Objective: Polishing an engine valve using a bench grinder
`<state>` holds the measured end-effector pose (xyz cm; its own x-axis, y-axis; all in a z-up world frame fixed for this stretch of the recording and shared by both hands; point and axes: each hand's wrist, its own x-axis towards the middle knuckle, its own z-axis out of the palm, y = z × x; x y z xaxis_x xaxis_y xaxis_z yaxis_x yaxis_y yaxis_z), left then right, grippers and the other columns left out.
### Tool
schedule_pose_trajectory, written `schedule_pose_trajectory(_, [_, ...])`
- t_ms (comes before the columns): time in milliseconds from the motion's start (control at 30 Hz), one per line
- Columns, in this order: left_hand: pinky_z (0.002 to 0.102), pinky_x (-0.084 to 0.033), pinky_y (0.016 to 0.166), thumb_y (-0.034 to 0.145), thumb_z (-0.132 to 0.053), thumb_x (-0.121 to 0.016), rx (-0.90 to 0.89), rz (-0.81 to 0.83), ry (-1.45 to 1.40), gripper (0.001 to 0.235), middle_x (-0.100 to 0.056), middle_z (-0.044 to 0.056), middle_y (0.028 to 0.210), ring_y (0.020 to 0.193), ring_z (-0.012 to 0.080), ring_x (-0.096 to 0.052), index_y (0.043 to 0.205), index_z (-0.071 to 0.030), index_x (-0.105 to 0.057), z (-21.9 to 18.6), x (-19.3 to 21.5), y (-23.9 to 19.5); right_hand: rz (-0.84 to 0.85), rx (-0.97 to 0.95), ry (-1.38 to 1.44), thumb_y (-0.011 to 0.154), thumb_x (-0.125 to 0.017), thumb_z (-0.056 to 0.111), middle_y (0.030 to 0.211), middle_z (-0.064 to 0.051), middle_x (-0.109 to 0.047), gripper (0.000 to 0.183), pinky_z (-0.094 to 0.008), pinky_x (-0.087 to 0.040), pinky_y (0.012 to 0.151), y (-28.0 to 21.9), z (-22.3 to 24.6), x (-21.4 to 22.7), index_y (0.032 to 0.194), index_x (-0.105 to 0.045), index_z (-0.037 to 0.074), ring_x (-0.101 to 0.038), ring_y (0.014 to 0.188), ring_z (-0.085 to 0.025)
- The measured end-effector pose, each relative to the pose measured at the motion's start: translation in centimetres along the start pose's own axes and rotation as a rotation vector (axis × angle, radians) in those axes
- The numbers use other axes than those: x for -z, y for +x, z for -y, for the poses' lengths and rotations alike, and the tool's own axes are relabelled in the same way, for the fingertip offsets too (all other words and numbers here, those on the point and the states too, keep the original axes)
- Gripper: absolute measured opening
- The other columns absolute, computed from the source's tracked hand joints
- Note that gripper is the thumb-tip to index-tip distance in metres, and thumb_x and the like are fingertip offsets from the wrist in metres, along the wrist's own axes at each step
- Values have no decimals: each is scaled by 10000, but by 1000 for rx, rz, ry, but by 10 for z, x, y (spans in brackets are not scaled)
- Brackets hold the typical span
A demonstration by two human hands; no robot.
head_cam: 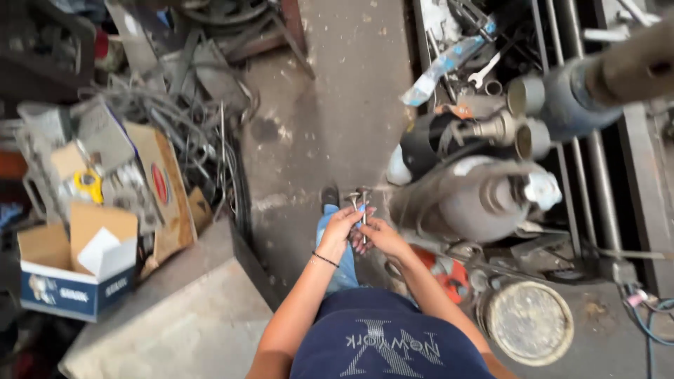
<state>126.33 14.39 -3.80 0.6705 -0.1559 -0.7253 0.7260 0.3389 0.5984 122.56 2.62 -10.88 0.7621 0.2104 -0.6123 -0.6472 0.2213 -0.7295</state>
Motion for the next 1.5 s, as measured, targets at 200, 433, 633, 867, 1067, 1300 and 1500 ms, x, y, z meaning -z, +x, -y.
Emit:
schedule_pose_trajectory(200, [297, -456, 267, 873, -142, -727, 4, 32, 17, 212, -608, 74, 670, 299, 210, -558, 1051, -36, -683, -135, -19, 113, 15, 17, -49, 971, -494, 108, 611, -205, -654, 190, -349, -561, 387, 150, 100, -1, 920, -566, -59, -675, 455, -273])
schedule_pose_trajectory(433, [200, -538, 614, 822, -148, -778, -30, 65, 142, 418, -718, 16, 849, 642, 74, -605, 1209, -29, -676, -298, -65, 205, -36, 2, 18, 987, -549, 171, 634, -210, -656, 229, -332, -574, 388, 257, 247, 3, 981, -592, -54, -683, 465, -265])
schedule_pose_trajectory(633, [279, -498, 896, 896, -270, -750, -142, 203, 285, 334, -720, 56, 1003, 942, 97, -622, 1147, -52, -715, -372, -106, 377, -92, 103, -35, 985, -499, 139, 578, -135, -621, 228, -221, -442, 340, 379, 363, 54, 879, -605, -32, -593, 397, -158])
schedule_pose_trajectory(867, [310, -517, 818, 943, -335, -684, -216, 213, 318, 390, -703, 119, 962, 890, 167, -637, 1144, -2, -695, -470, -155, 585, -22, 138, -120, 974, -537, 171, 485, -147, -578, 300, -232, -351, 316, 543, 553, 110, 786, -638, -40, -498, 330, -148])
schedule_pose_trajectory(1067, [420, -515, 936, 953, -445, -609, -314, -17, 612, 500, -719, 151, 1078, 1111, 309, -645, 1257, -51, -651, -617, -179, 662, 103, 93, -169, 970, -528, 147, 570, -191, -620, 257, -232, -345, 317, 692, 711, 112, 845, -619, -58, -521, 361, -146])
schedule_pose_trajectory(1300, [539, -493, 921, 932, -311, -550, -453, -59, 853, 435, -704, 263, 1043, 1061, 453, -628, 1198, 13, -665, -777, -209, 747, 236, 143, -213, 960, -533, 130, 547, -145, -590, 215, -210, -345, 314, 903, 872, 66, 834, -608, -28, -491, 357, -115])
schedule_pose_trajectory(1500, [490, -511, 933, 950, -363, -554, -436, -271, 617, 432, -724, 188, 1071, 1083, 373, -648, 1255, -78, -663, -924, -189, 854, 370, 59, -220, 964, -558, 150, 657, -218, -636, 180, -235, -327, 329, 1066, 994, 48, 901, -607, -11, -509, 394, -157])
